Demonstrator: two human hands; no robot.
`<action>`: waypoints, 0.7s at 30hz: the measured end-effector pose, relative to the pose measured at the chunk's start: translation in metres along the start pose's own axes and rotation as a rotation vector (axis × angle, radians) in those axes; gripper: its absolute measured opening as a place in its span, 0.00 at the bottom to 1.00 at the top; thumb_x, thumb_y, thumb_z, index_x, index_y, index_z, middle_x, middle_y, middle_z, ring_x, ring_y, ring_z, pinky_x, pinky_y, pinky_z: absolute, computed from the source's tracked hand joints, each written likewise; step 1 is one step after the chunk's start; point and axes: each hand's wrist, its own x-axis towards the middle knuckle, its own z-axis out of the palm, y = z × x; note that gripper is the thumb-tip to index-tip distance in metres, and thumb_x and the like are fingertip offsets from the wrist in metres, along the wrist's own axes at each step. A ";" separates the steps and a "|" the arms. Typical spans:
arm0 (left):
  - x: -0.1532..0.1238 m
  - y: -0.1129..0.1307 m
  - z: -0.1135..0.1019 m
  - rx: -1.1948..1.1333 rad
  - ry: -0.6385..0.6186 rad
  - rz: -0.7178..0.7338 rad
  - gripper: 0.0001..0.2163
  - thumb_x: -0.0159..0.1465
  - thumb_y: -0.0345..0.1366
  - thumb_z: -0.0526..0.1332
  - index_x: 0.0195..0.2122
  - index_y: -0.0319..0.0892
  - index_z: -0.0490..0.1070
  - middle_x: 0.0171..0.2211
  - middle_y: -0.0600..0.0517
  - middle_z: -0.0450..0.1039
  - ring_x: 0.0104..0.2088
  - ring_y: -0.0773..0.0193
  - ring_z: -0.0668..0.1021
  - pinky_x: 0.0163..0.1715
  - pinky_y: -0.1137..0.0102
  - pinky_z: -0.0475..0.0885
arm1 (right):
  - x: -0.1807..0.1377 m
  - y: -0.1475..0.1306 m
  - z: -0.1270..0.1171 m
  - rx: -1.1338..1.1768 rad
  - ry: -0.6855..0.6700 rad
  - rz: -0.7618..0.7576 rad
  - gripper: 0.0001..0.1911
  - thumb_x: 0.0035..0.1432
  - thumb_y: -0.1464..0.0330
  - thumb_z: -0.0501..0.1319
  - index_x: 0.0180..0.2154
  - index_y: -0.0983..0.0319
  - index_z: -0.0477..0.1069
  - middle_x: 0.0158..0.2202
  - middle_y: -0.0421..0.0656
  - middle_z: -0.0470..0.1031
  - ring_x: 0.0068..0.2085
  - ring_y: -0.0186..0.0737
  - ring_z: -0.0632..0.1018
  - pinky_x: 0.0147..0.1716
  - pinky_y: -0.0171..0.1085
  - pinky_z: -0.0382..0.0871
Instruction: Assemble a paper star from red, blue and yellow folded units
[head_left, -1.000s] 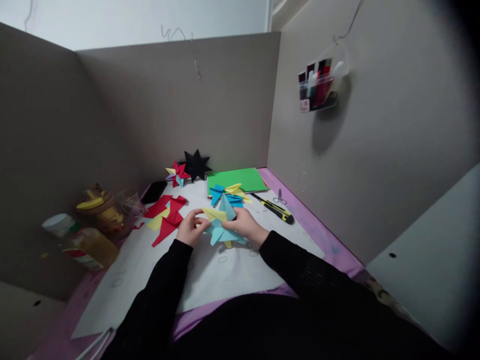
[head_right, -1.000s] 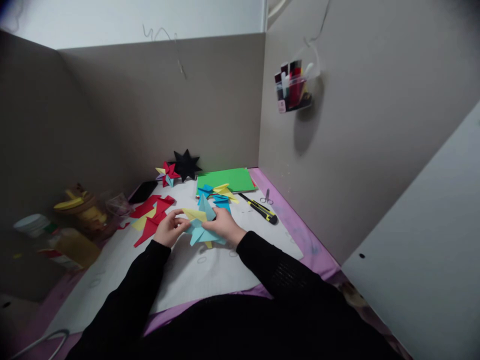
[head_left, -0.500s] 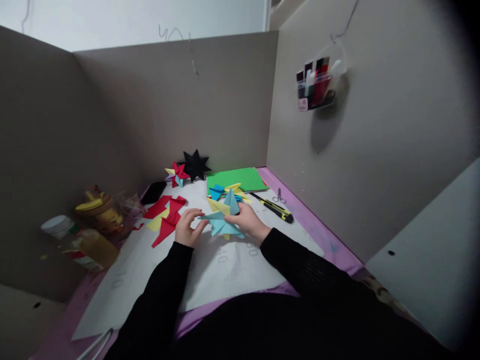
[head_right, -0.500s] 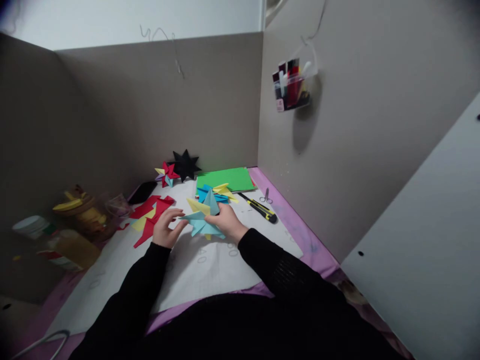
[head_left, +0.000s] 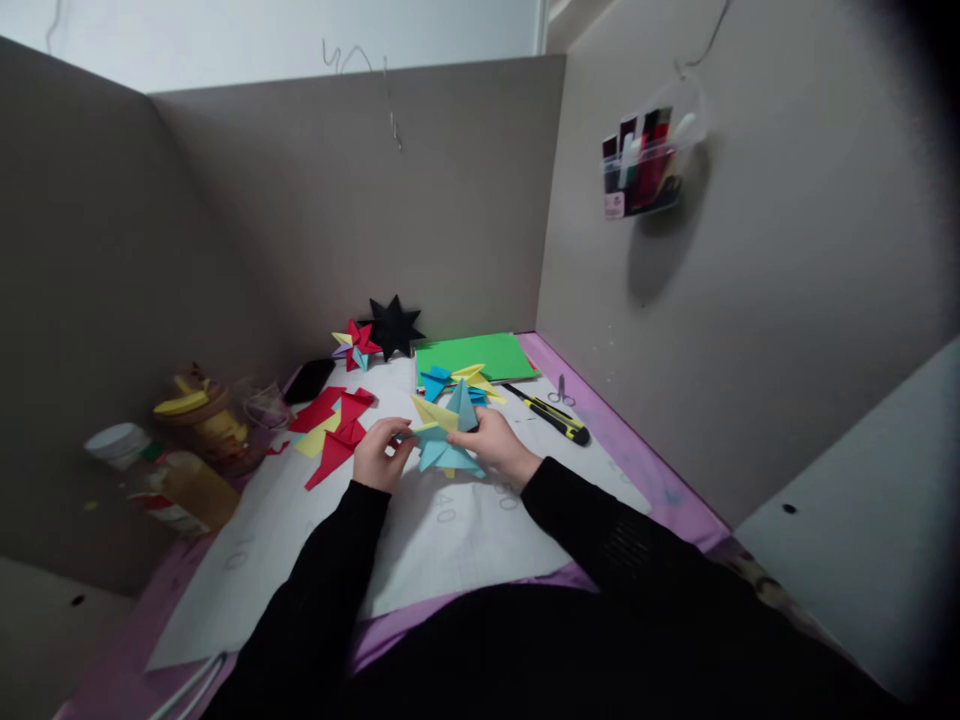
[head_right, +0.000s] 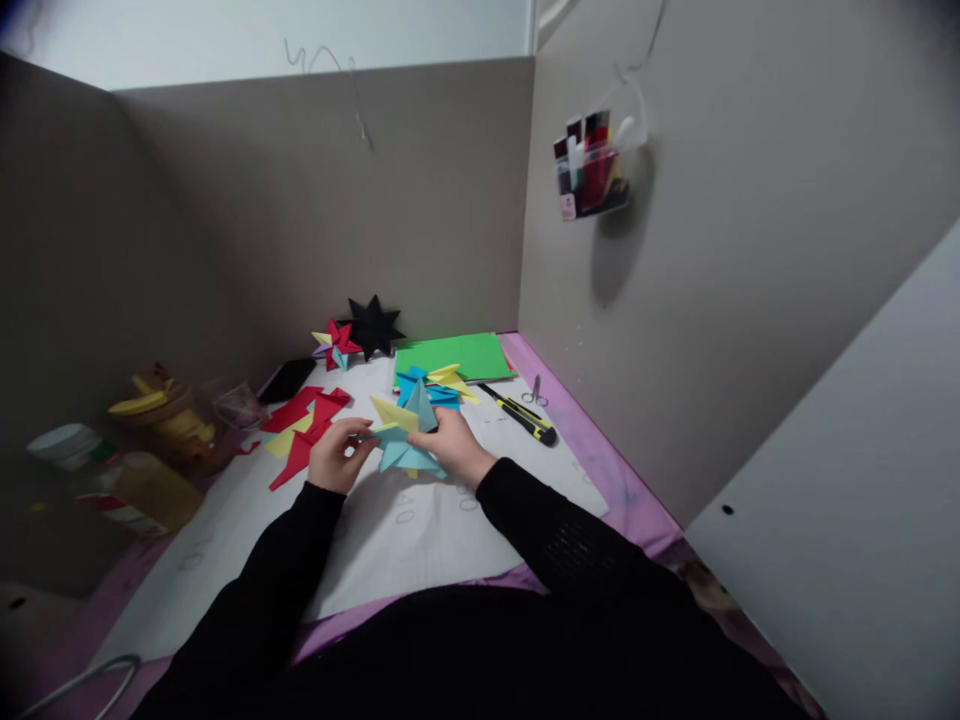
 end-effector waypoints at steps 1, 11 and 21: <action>0.000 0.001 0.000 0.004 -0.012 0.003 0.02 0.57 0.32 0.62 0.31 0.41 0.69 0.36 0.47 0.74 0.34 0.64 0.77 0.26 0.73 0.74 | -0.001 -0.001 0.001 0.015 -0.007 -0.001 0.19 0.42 0.68 0.67 0.40 0.66 0.73 0.38 0.46 0.78 0.35 0.41 0.77 0.36 0.41 0.71; -0.002 0.001 0.002 -0.004 -0.033 -0.090 0.03 0.57 0.33 0.61 0.29 0.41 0.67 0.34 0.49 0.73 0.34 0.65 0.77 0.29 0.71 0.75 | -0.003 -0.001 0.006 -0.079 -0.022 -0.011 0.16 0.42 0.74 0.60 0.37 0.66 0.73 0.34 0.44 0.77 0.32 0.38 0.75 0.33 0.37 0.69; 0.001 0.008 -0.005 0.020 -0.070 -0.057 0.06 0.58 0.35 0.61 0.25 0.41 0.70 0.37 0.46 0.74 0.37 0.62 0.77 0.37 0.67 0.74 | 0.000 0.002 0.004 -0.162 0.078 -0.100 0.16 0.41 0.75 0.57 0.36 0.66 0.72 0.32 0.43 0.76 0.30 0.36 0.73 0.31 0.34 0.67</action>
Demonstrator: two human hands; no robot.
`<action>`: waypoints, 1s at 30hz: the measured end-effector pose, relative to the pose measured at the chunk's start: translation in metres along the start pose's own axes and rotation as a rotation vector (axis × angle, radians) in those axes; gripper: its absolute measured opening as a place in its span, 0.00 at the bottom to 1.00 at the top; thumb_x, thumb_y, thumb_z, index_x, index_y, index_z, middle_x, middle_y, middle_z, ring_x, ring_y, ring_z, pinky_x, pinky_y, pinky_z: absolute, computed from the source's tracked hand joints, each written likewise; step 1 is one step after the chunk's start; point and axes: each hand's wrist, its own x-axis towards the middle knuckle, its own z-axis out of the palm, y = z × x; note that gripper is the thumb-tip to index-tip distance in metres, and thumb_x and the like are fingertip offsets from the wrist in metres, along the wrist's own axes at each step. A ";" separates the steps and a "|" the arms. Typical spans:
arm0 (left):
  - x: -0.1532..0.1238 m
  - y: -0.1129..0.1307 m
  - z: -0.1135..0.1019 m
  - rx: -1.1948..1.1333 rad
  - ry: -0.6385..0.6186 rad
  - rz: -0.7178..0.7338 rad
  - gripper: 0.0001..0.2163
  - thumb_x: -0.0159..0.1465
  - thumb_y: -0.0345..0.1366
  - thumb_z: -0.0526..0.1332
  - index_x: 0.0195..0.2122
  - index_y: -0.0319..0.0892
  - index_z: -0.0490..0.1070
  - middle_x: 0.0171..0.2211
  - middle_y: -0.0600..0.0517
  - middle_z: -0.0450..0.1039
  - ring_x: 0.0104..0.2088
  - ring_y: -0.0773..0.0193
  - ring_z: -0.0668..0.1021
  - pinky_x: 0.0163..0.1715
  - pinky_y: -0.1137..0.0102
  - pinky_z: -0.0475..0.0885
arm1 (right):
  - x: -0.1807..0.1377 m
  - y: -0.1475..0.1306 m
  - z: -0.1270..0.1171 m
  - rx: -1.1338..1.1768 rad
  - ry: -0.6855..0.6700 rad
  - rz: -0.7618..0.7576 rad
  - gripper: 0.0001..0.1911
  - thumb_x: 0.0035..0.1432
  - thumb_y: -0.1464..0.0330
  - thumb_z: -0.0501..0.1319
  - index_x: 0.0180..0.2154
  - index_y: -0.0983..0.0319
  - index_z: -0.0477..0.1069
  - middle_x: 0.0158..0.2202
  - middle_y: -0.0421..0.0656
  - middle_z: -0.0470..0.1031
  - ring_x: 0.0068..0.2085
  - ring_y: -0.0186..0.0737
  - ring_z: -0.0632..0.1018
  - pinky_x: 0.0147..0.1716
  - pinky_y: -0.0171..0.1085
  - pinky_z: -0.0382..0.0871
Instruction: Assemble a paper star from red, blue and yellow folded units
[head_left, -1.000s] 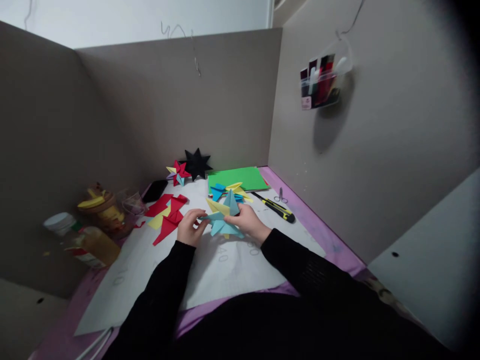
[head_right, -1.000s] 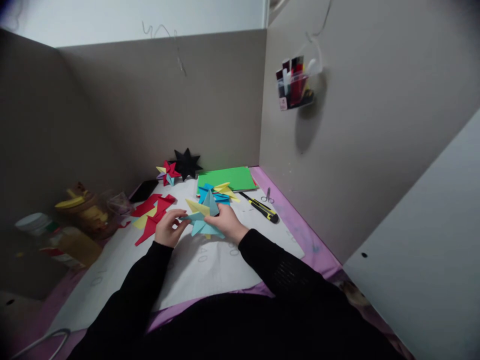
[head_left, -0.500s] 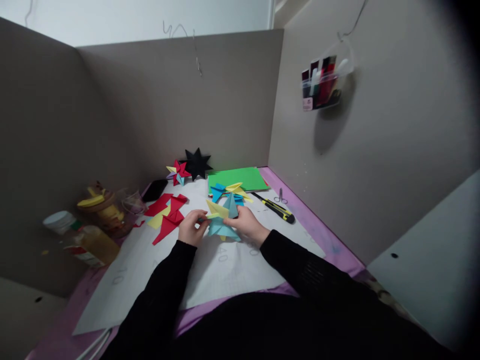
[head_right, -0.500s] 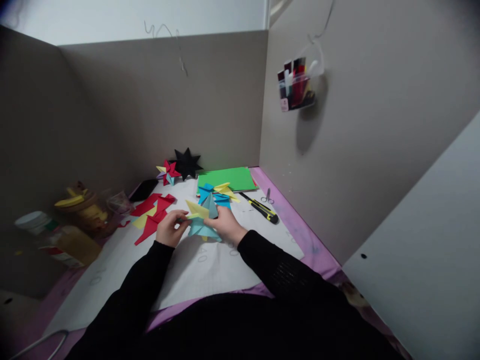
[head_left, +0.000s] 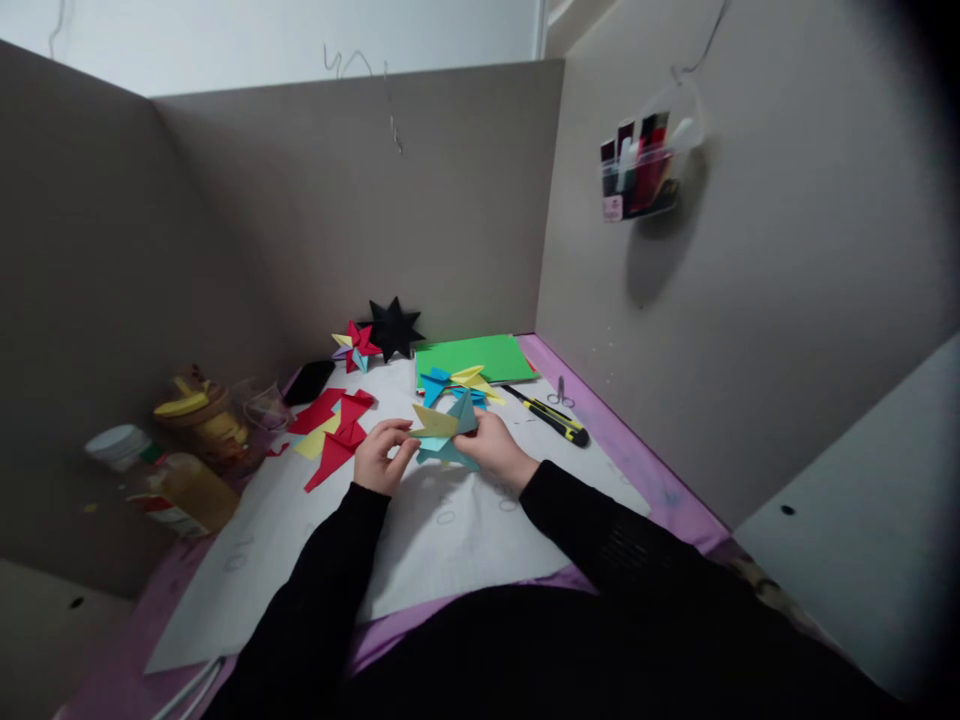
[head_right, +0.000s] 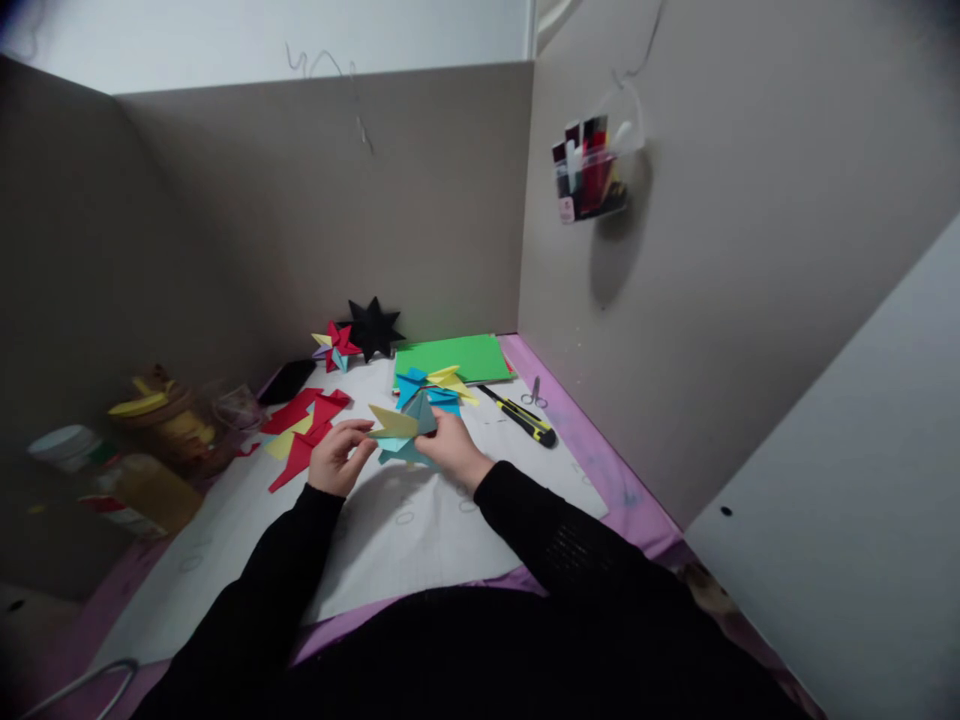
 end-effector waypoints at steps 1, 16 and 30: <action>0.000 0.000 0.000 0.012 0.006 0.004 0.06 0.57 0.35 0.62 0.25 0.41 0.71 0.37 0.46 0.75 0.38 0.61 0.77 0.38 0.67 0.73 | 0.000 0.000 0.000 -0.001 0.002 -0.007 0.17 0.41 0.75 0.57 0.37 0.66 0.72 0.32 0.43 0.76 0.30 0.37 0.73 0.31 0.34 0.67; -0.001 -0.013 0.002 0.292 -0.100 0.207 0.06 0.60 0.37 0.60 0.36 0.44 0.74 0.39 0.46 0.75 0.39 0.59 0.77 0.38 0.65 0.73 | -0.001 -0.005 0.001 0.046 -0.024 0.059 0.18 0.40 0.74 0.57 0.39 0.66 0.71 0.33 0.42 0.76 0.30 0.36 0.73 0.29 0.33 0.67; 0.001 -0.017 -0.001 0.238 -0.169 0.245 0.03 0.58 0.36 0.62 0.29 0.43 0.69 0.41 0.45 0.74 0.41 0.57 0.75 0.40 0.62 0.71 | 0.001 0.001 0.001 0.076 -0.064 0.088 0.18 0.40 0.74 0.59 0.38 0.66 0.71 0.33 0.43 0.76 0.30 0.36 0.74 0.27 0.32 0.67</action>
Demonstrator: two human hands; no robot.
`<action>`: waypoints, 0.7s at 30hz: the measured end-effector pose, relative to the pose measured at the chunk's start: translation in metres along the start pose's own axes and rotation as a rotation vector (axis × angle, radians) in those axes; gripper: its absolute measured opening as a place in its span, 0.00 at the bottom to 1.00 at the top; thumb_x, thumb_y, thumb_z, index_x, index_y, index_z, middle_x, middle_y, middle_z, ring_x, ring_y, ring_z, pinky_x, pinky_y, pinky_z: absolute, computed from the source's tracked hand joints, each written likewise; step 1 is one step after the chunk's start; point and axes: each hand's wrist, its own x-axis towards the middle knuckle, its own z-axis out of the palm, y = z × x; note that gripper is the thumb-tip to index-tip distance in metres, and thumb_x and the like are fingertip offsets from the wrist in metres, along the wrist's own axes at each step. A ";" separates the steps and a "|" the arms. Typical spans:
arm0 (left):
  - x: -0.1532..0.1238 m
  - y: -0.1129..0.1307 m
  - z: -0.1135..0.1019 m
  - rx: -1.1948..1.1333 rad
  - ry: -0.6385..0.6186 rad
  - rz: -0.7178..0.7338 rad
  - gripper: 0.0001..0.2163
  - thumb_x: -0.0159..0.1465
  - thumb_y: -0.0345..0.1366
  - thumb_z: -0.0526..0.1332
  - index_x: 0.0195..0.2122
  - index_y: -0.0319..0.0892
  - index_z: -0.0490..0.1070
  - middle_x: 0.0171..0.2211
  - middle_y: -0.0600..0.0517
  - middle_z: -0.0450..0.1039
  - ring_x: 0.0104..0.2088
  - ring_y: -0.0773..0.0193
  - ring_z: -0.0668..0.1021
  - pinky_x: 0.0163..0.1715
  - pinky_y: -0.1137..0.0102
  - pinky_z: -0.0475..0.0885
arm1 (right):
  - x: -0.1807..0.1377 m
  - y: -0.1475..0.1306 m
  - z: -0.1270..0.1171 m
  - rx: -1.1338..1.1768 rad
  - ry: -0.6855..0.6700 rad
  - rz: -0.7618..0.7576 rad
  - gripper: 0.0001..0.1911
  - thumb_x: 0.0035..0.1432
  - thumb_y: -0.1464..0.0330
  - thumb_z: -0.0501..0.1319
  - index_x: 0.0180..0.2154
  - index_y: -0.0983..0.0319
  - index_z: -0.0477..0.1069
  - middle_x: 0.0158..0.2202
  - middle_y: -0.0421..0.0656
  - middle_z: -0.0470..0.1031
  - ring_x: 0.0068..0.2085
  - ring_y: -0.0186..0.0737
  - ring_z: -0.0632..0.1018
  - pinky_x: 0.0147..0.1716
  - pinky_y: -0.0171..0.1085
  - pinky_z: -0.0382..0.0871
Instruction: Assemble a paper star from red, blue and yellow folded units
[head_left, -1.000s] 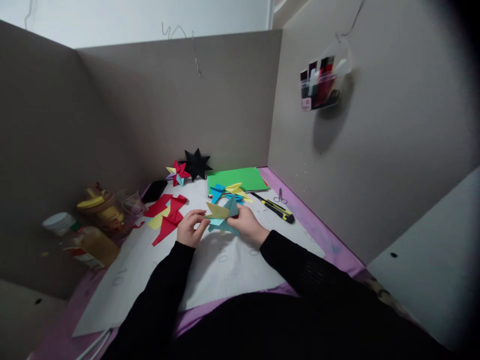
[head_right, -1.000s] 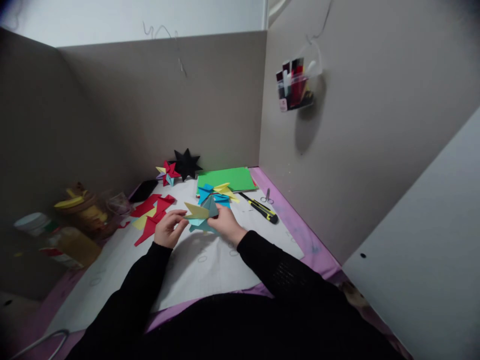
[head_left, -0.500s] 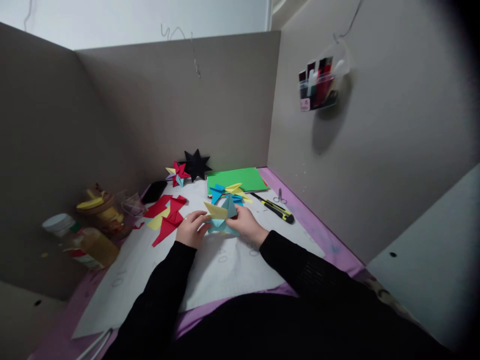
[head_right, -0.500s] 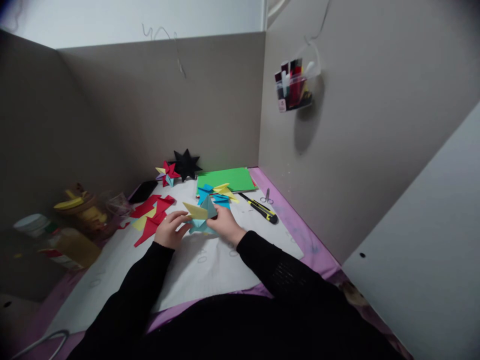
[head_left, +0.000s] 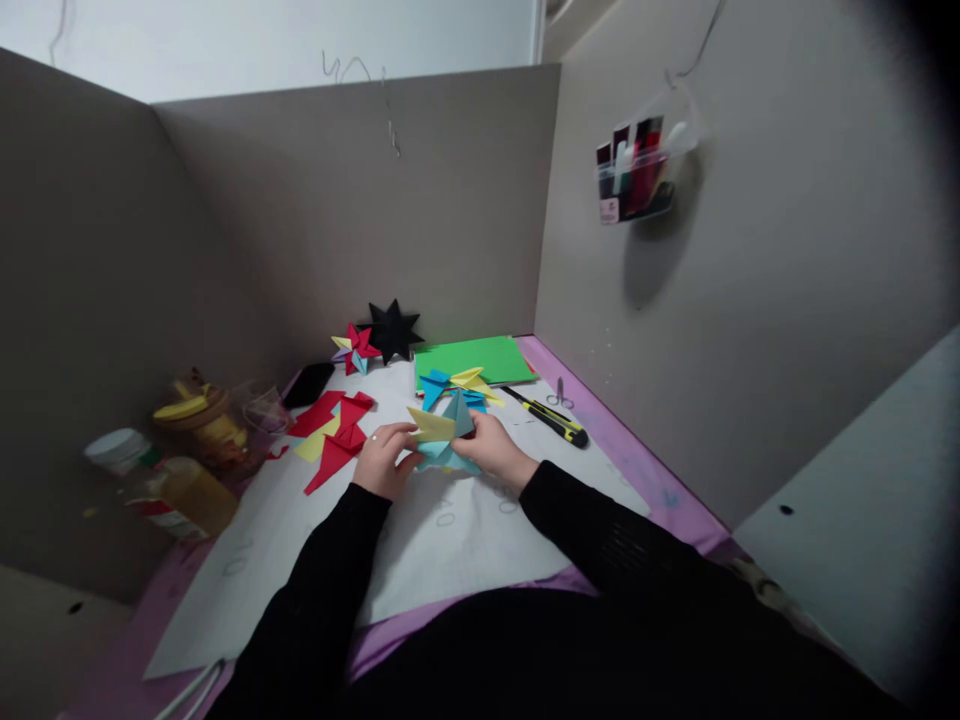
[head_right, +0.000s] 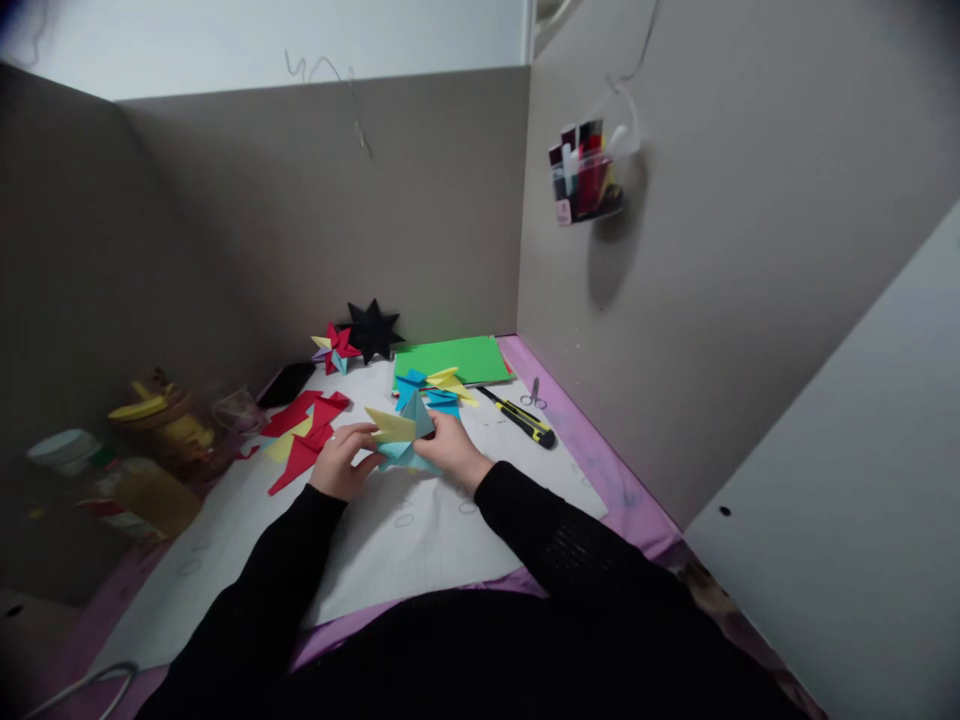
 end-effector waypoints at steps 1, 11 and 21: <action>0.000 -0.001 -0.001 -0.013 -0.008 0.005 0.04 0.57 0.36 0.62 0.29 0.43 0.69 0.41 0.45 0.74 0.42 0.57 0.75 0.40 0.62 0.71 | 0.000 -0.001 0.000 0.012 -0.004 0.003 0.18 0.40 0.74 0.59 0.38 0.66 0.71 0.33 0.43 0.76 0.30 0.36 0.74 0.28 0.32 0.67; 0.001 0.001 -0.011 -0.225 0.101 -0.111 0.08 0.55 0.35 0.64 0.25 0.43 0.64 0.32 0.49 0.74 0.33 0.63 0.75 0.33 0.68 0.71 | 0.001 0.003 0.000 0.028 -0.007 -0.009 0.18 0.39 0.75 0.58 0.37 0.66 0.71 0.33 0.43 0.77 0.30 0.36 0.74 0.29 0.33 0.68; -0.001 0.005 -0.007 -0.338 0.161 -0.279 0.04 0.58 0.36 0.61 0.33 0.42 0.69 0.29 0.51 0.73 0.28 0.66 0.75 0.27 0.71 0.71 | -0.003 -0.005 0.002 0.078 -0.023 0.015 0.18 0.39 0.75 0.58 0.37 0.66 0.71 0.32 0.42 0.77 0.29 0.37 0.75 0.30 0.34 0.68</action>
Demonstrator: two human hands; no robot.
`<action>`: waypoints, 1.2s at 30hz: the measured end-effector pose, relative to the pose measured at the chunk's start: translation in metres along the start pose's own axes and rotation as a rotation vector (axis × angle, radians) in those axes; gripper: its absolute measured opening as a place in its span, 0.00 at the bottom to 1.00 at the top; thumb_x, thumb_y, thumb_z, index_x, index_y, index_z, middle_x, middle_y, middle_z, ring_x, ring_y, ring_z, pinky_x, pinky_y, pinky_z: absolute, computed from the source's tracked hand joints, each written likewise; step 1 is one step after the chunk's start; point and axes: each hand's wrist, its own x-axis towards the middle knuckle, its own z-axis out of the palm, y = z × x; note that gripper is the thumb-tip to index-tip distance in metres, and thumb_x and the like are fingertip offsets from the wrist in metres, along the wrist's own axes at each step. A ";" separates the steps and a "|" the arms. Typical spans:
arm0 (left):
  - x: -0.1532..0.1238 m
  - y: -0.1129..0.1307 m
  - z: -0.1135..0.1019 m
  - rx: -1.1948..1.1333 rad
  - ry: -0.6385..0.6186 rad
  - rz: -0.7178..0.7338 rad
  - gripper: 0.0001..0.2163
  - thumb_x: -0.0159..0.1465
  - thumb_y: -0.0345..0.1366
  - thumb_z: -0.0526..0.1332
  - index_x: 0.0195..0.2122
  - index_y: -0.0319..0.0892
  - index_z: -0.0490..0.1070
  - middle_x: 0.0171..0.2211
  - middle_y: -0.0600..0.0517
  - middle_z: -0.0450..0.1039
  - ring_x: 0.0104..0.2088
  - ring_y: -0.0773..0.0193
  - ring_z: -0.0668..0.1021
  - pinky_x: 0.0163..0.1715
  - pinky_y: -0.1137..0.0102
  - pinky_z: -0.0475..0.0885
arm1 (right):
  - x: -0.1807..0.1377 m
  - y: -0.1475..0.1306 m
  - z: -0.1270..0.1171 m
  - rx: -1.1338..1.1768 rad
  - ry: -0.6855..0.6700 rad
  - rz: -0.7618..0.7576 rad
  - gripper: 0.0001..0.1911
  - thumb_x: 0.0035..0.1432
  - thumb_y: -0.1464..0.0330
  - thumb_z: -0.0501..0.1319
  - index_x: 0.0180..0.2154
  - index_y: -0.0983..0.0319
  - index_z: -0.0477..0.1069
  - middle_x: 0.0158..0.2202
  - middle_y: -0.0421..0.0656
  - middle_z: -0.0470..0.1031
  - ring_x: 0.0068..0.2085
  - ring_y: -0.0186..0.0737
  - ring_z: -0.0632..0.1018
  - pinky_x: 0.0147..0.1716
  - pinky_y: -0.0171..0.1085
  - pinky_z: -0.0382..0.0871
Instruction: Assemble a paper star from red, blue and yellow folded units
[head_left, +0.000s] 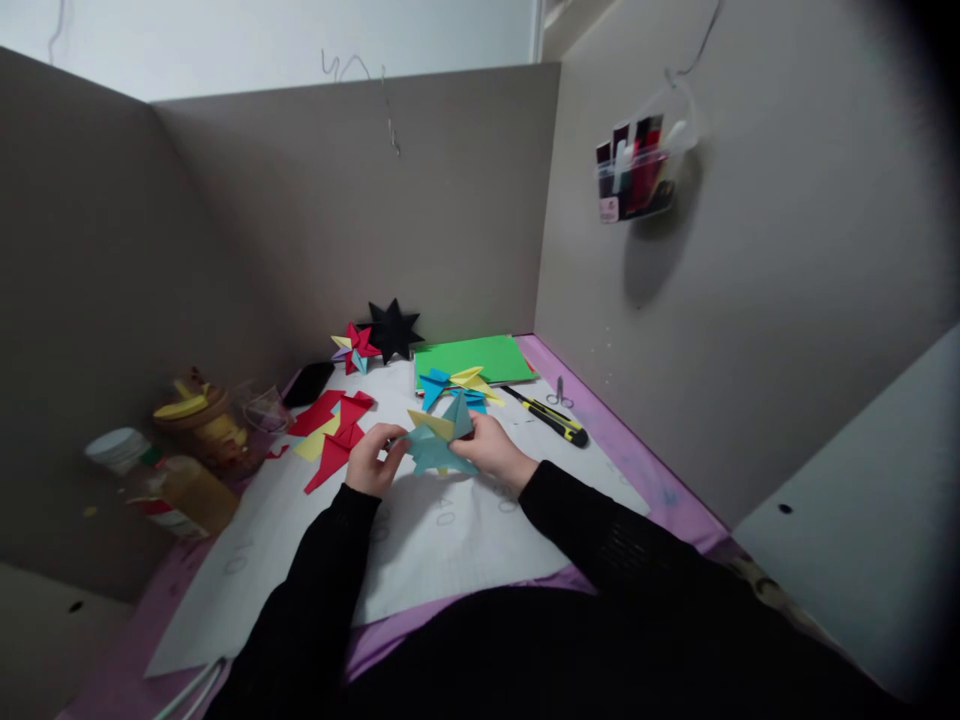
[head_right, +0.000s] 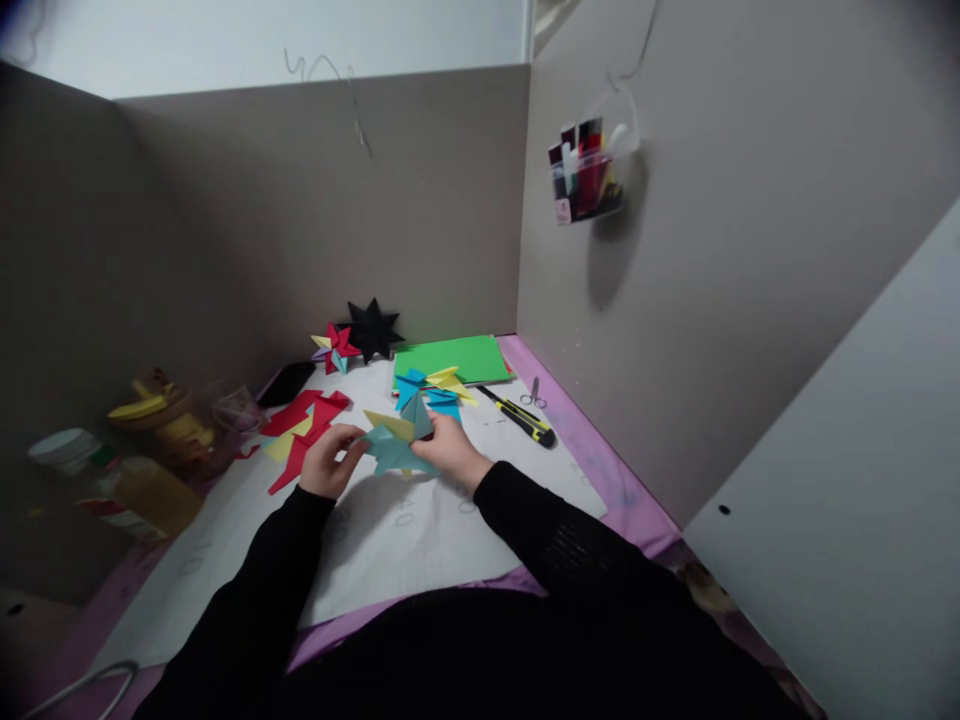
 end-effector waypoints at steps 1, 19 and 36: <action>0.000 0.002 0.000 0.021 -0.021 0.031 0.04 0.59 0.36 0.60 0.34 0.43 0.70 0.30 0.51 0.74 0.29 0.66 0.75 0.28 0.72 0.71 | 0.000 0.000 0.000 0.003 0.004 -0.002 0.18 0.38 0.75 0.58 0.37 0.66 0.71 0.33 0.43 0.77 0.30 0.37 0.75 0.30 0.34 0.68; 0.004 0.012 -0.005 0.012 0.028 0.232 0.08 0.56 0.32 0.64 0.38 0.42 0.77 0.31 0.48 0.77 0.29 0.65 0.78 0.28 0.72 0.74 | 0.003 0.001 -0.002 0.027 0.027 -0.011 0.16 0.38 0.75 0.60 0.35 0.66 0.71 0.32 0.43 0.76 0.30 0.37 0.75 0.30 0.34 0.68; 0.002 0.013 -0.004 -0.031 -0.112 0.186 0.10 0.54 0.33 0.66 0.38 0.40 0.78 0.26 0.50 0.73 0.23 0.68 0.72 0.24 0.73 0.70 | 0.004 0.008 -0.005 -0.119 0.022 -0.086 0.14 0.41 0.74 0.59 0.35 0.66 0.71 0.30 0.41 0.74 0.30 0.36 0.73 0.30 0.33 0.66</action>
